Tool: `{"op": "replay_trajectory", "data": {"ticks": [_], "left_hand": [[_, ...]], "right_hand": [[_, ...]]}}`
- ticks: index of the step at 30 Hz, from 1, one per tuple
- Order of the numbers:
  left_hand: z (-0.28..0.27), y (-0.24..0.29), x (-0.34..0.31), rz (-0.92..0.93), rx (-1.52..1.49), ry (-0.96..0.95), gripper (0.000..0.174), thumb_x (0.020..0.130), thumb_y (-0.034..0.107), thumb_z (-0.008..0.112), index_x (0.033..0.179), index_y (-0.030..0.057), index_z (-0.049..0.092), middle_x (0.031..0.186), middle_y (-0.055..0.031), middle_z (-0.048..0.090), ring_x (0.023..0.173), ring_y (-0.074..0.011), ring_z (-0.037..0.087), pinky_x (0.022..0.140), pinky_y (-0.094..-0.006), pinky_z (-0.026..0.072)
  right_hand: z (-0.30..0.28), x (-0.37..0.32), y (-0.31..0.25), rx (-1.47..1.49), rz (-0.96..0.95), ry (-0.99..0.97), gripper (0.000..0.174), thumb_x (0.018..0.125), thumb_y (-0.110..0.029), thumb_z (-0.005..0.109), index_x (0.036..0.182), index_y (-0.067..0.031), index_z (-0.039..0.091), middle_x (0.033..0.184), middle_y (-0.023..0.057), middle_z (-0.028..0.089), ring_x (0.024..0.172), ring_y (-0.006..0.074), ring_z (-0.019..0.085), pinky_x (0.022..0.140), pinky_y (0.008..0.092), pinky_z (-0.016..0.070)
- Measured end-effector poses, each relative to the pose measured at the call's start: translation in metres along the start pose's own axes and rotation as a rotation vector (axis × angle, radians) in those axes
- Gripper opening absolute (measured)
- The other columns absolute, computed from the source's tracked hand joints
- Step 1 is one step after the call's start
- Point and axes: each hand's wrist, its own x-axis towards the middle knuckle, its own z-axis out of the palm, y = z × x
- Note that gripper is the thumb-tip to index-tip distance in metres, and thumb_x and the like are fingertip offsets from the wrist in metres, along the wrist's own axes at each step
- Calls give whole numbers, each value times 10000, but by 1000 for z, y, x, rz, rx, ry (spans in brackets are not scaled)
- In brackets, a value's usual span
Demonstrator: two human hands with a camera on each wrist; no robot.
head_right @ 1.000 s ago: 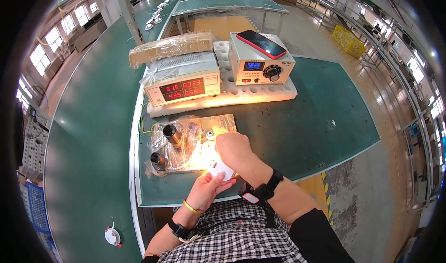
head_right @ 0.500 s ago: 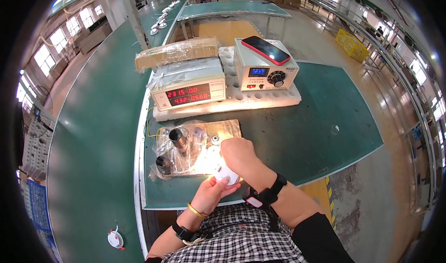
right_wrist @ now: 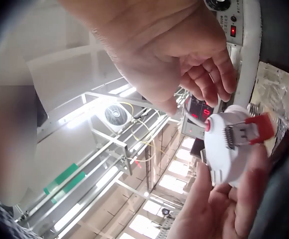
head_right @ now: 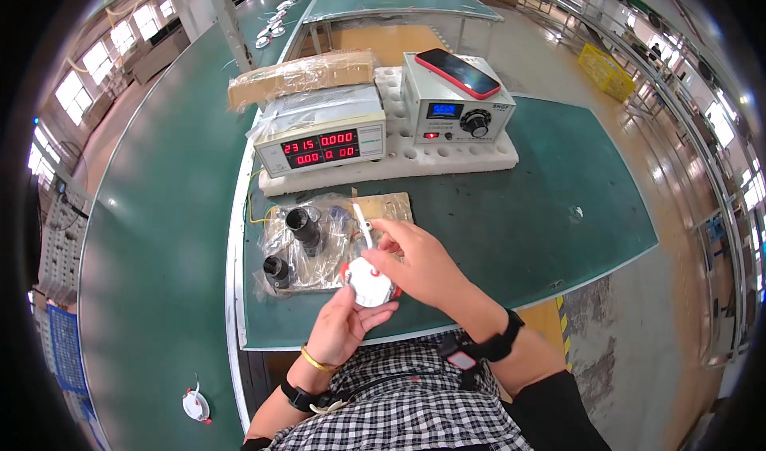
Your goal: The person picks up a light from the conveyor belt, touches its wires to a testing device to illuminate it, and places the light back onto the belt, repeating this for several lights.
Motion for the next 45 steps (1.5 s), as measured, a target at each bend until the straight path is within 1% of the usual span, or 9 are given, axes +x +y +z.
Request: {"op": "replay_trajectory", "data": {"ticks": [1,5,14,28,32,36,38,42,45], "left_hand": [[3,4,-3,54,-27,6,456,1029,310,325,1334,-27,364,1281,-194,514,1137,-301,568,993,-398,465],[21,20,-9,168,-64,38,479,1027,328,317,1366,-11,332,1302,-199,500,1147,-322,559,972,-390,479],[21,13,-12,226,-99,43,488,1019,322,349,1371,-16,323,1301,-206,496,1148,-324,553,989,-393,465],[5,-4,-12,282,-40,80,449,1021,283,365,1370,1,332,1305,-157,495,1171,-250,536,1000,-381,451],[-8,16,-36,296,-56,90,475,1018,328,372,1396,46,317,1278,-123,523,1093,-209,588,906,-327,502],[-52,43,-88,495,11,507,419,1008,395,378,1232,52,465,1041,-75,607,797,-148,631,638,-250,508],[-85,47,-126,554,-72,733,421,1004,409,388,1209,60,503,966,-45,606,708,-108,578,586,-226,471],[-126,41,-203,671,-181,1101,378,1003,388,410,1193,78,512,1006,-28,605,757,-93,563,630,-225,476],[-140,26,-252,805,-174,1169,359,999,273,451,1247,15,473,1105,-103,592,932,-185,608,819,-300,523]], "right_hand": [[4,-9,2,118,-94,25,507,836,-274,660,1245,-11,516,1101,210,601,1020,289,603,853,359,489],[25,-31,1,296,-95,-68,821,779,-187,717,1436,-7,258,1319,220,449,1170,282,523,961,364,444],[39,-36,-16,423,-36,-39,779,808,-59,679,1447,-25,236,1274,173,484,1044,195,574,840,298,504],[56,-36,2,395,-10,6,750,795,-33,663,1429,-19,263,1281,158,476,1065,188,559,842,310,501],[67,-35,-5,538,-2,-28,736,790,-32,643,1432,-29,284,1219,131,491,1061,193,537,849,304,481],[72,-40,22,465,19,-280,618,754,19,613,1344,7,427,1114,109,526,976,168,536,790,277,468],[80,-39,24,303,11,-452,388,821,-120,616,1204,-61,592,960,83,631,869,182,612,749,297,495],[88,-33,14,200,-68,-634,350,813,9,574,1163,16,573,924,50,576,815,105,549,709,220,447],[93,-24,19,250,-77,-612,306,817,-5,583,1122,14,598,904,55,576,796,109,550,682,223,450]]}}
